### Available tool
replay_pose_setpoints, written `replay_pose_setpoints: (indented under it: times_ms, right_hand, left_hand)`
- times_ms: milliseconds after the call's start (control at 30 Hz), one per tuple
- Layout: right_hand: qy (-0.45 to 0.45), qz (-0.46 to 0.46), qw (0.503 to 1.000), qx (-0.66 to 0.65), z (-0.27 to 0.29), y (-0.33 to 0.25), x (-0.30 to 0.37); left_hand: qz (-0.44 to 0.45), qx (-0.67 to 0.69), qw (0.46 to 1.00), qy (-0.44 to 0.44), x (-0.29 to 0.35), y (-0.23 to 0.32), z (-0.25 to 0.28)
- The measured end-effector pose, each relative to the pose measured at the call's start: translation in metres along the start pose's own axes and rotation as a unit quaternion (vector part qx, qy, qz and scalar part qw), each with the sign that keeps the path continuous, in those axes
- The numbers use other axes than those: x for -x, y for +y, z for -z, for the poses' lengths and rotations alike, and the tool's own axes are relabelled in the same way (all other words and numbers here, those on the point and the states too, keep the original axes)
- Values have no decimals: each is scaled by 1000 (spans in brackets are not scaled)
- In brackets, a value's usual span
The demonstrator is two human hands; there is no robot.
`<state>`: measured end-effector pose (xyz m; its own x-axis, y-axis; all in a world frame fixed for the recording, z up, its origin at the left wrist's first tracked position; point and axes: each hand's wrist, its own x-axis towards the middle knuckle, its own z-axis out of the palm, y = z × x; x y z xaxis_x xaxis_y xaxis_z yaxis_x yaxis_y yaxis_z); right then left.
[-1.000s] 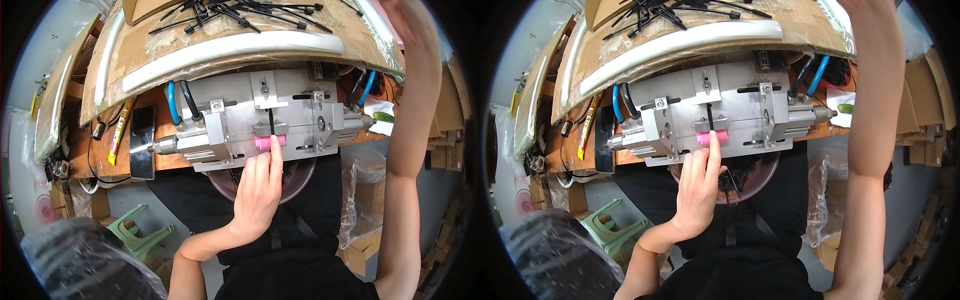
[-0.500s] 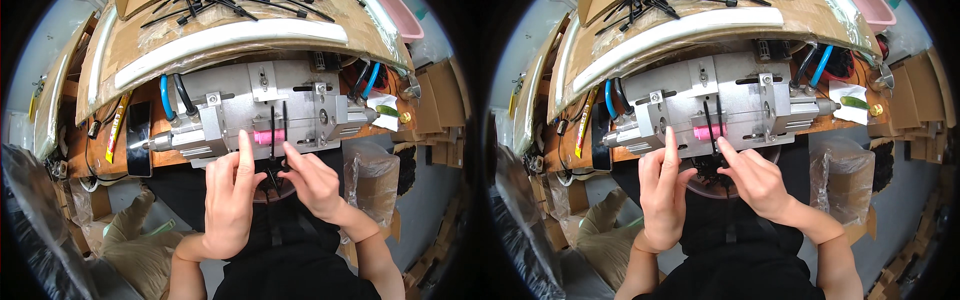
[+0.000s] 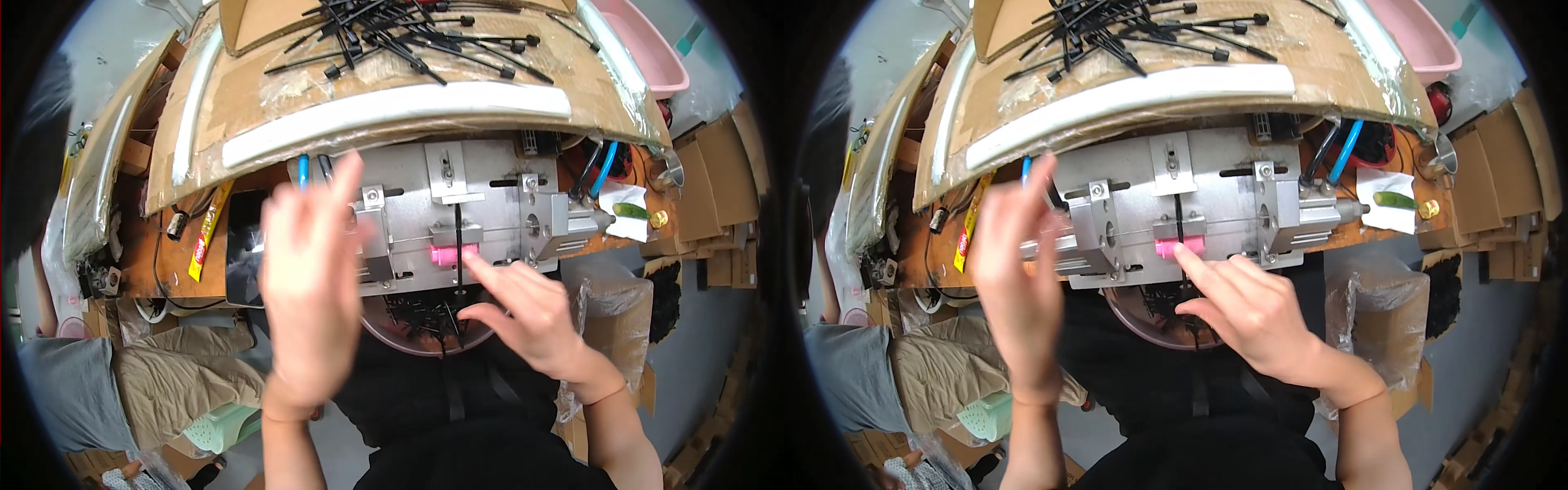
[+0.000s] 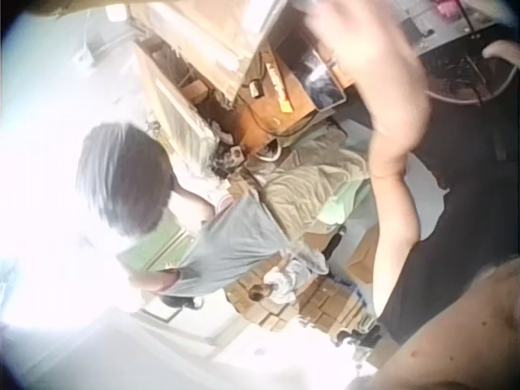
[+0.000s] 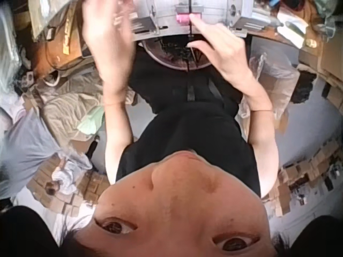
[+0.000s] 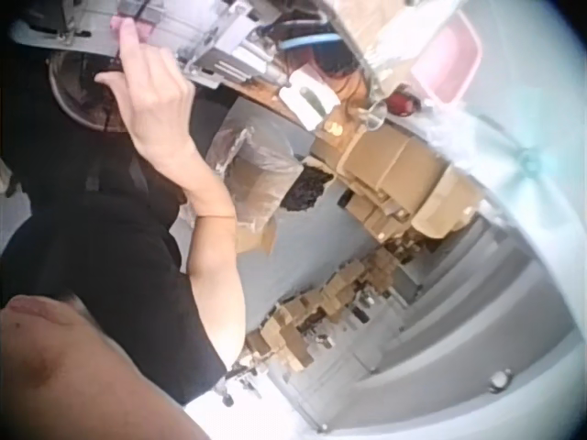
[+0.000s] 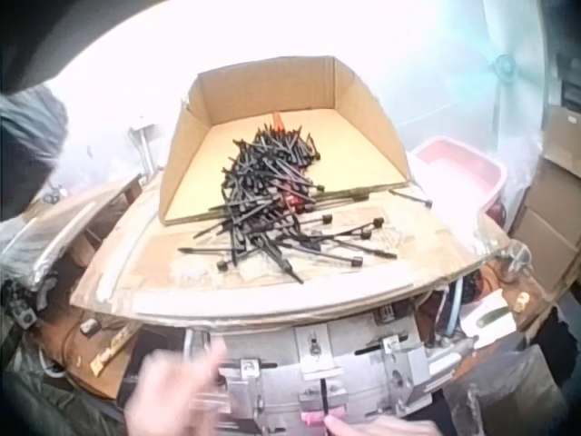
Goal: The person repeatedly picks up black cable ties from a cardboard box and inserts them into a small metal jig on a workbench. They manipulate the ties within the jig and then place the processed ties into a pink bowl below. The task continues in a repetitive loop throughout the clip.
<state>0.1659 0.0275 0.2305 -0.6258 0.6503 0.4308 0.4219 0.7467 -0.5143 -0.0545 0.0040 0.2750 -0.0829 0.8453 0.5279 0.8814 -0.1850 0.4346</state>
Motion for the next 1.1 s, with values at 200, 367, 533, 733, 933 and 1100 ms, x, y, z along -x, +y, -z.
replay_pose_setpoints:
  times_ms: [200,367,533,733,933,1100]
  right_hand:
    - [183,117,965,149,50,21,-90]
    - [149,54,960,231,98,76,-155]
    - [13,77,954,291,104,115,-185]
    - [43,52,961,268,104,114,-199]
    - [161,-30,969,183,120,72,-193]
    - [211,-79,968,-109,130,64,-135]
  left_hand:
    - [-77,-100,991,-33,-136,-86,9]
    - [-99,4,988,-121,-158,-89,2]
    - [-83,-70,982,-152,-138,-106,39]
    - [-47,-33,982,-179,-109,-86,51]
    - [-50,-78,996,10,-64,-52,42]
    - [-56,-2,998,10,47,6,0]
